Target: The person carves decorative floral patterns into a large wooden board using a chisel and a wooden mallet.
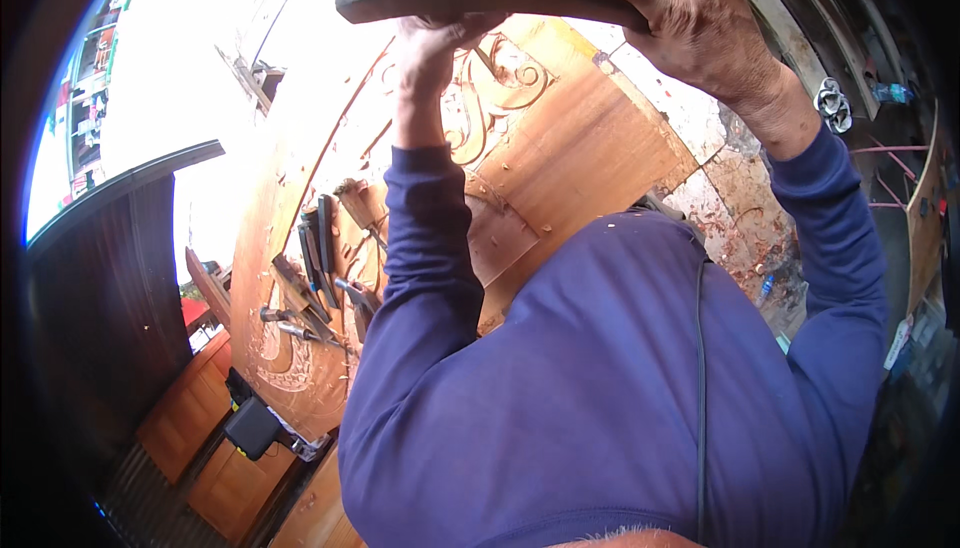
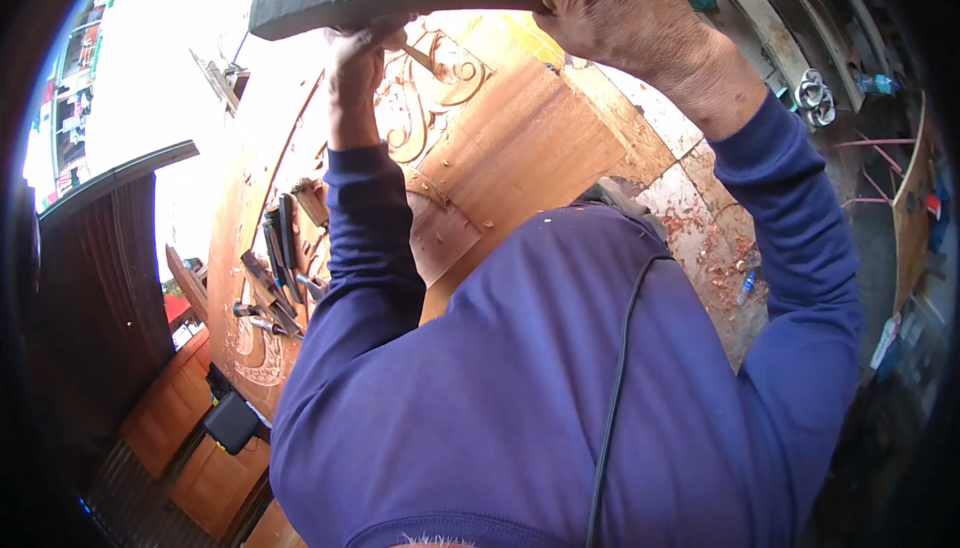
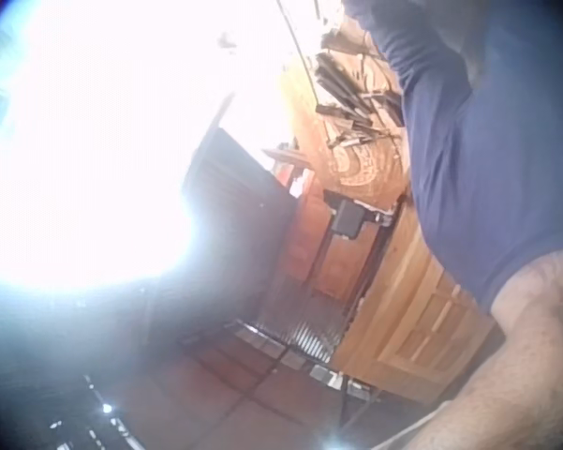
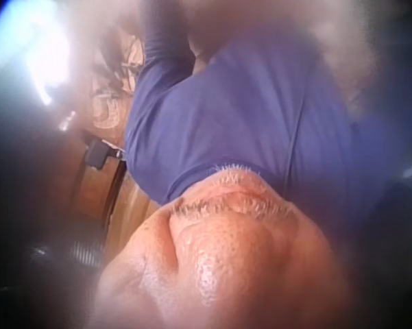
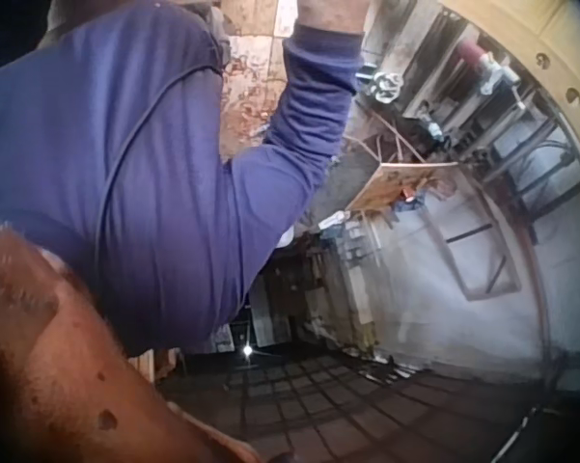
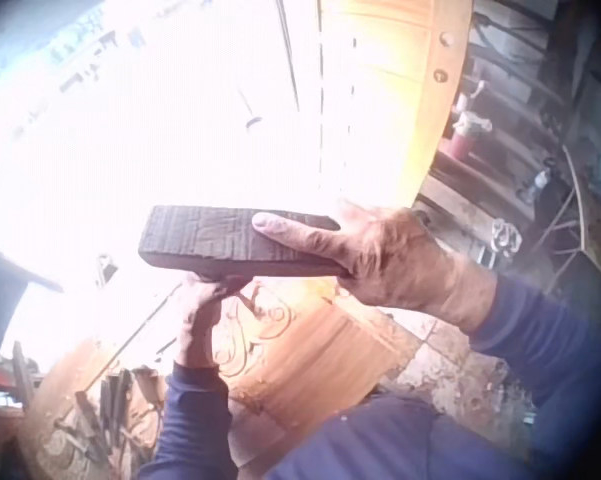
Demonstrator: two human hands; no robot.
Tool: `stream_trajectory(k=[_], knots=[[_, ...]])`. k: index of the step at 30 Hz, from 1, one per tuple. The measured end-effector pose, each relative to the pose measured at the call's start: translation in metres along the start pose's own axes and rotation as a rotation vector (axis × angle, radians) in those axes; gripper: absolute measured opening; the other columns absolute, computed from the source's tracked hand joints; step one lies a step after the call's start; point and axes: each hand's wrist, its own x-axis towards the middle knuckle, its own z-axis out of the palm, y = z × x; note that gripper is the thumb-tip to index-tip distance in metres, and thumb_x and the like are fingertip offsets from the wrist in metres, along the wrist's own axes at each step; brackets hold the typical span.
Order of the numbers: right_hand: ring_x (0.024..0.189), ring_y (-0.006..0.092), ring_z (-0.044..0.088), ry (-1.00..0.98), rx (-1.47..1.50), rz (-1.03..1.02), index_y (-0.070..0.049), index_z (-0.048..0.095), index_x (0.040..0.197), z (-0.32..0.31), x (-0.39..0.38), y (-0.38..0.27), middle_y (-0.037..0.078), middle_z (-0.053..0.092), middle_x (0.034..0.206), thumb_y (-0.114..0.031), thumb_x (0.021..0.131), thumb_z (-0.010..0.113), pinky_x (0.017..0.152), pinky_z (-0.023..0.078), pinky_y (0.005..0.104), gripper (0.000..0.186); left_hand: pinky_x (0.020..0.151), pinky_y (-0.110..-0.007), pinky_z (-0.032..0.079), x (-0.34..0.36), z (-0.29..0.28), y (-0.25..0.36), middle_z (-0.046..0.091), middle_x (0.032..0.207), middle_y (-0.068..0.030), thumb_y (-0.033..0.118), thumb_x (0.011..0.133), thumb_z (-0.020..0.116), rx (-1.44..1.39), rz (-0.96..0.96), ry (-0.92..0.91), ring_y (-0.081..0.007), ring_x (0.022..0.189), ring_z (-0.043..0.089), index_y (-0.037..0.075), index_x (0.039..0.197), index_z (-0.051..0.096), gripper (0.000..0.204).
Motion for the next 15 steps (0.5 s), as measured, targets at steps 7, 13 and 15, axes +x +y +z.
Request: stream_trajectory(k=[7,13,15], knots=[[0.079,0.0257,0.071,0.182,0.21,0.028,-0.028,0.052,0.153,-0.01,0.01,0.004,0.019,0.073,0.109,-0.006,0.083,0.072,0.076,0.063,0.0342,0.076,0.043,-0.026,0.023,0.014,0.005,0.006,0.041,0.059,0.0039,0.002,0.09,0.068,-0.227,-0.072,0.066,-0.0065,0.044,0.03,0.008,0.085,0.058,0.013],[0.098,0.0209,0.07,0.208,0.185,0.444,-0.02,0.05,0.154,-0.029,0.008,0.0,0.011,0.072,0.11,0.0,0.081,0.071,0.087,0.057,0.0317,0.078,0.043,-0.023,0.028,-0.009,0.012,0.017,0.048,0.061,0.0009,-0.003,0.084,0.073,-0.17,-0.013,0.15,-0.0058,0.046,0.039,0.005,0.087,0.059,0.016],[0.091,0.0196,0.069,0.396,0.487,0.366,-0.022,0.049,0.155,-0.036,0.026,0.005,0.011,0.069,0.104,-0.001,0.082,0.072,0.082,0.057,0.0321,0.079,0.044,-0.023,0.032,-0.014,0.012,0.02,0.051,0.061,0.0003,-0.002,0.083,0.076,-0.15,-0.012,0.157,-0.0067,0.047,0.043,0.005,0.083,0.06,0.017]])
